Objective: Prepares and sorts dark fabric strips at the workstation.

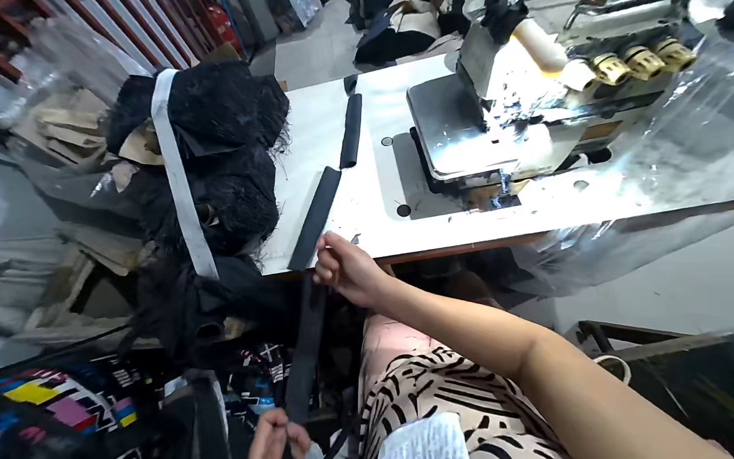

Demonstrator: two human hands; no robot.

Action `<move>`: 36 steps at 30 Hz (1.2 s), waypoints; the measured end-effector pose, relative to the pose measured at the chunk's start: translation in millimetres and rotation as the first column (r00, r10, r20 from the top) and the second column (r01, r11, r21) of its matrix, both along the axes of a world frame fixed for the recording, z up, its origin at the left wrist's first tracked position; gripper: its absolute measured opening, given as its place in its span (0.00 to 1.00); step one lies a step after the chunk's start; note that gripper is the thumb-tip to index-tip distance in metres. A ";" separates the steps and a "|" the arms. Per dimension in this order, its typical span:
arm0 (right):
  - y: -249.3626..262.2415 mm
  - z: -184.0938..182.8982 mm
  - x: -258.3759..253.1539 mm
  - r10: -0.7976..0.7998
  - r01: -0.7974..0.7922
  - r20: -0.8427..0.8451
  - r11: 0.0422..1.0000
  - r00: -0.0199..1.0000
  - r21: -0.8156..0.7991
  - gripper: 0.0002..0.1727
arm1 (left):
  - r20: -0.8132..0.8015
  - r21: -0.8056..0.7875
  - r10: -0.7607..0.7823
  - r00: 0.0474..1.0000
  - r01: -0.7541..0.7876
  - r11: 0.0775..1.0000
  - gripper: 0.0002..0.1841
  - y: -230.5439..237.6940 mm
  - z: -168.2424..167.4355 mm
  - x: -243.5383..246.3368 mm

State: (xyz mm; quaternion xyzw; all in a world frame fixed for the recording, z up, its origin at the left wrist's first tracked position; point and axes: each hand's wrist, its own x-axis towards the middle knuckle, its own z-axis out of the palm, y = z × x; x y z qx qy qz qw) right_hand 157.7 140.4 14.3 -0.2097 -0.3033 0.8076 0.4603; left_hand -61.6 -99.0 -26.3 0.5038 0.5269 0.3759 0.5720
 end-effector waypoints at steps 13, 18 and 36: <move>-37.2 -81.3 14.6 0.108 -0.169 0.600 0.984 0.793 0.047 0.29 | -0.571 -0.349 -0.189 0.799 -0.028 0.937 0.21 22.9 -28.0 -1.6; -37.1 -52.7 -9.3 0.190 -0.266 0.398 0.953 0.897 0.147 0.21 | -0.568 -0.329 -0.214 0.795 0.019 0.944 0.19 25.5 -50.4 6.8; -16.5 -2.8 11.2 0.295 -0.288 -0.017 0.943 0.955 0.165 0.41 | 0.119 0.027 -0.012 0.993 0.009 1.000 0.21 16.3 23.3 0.3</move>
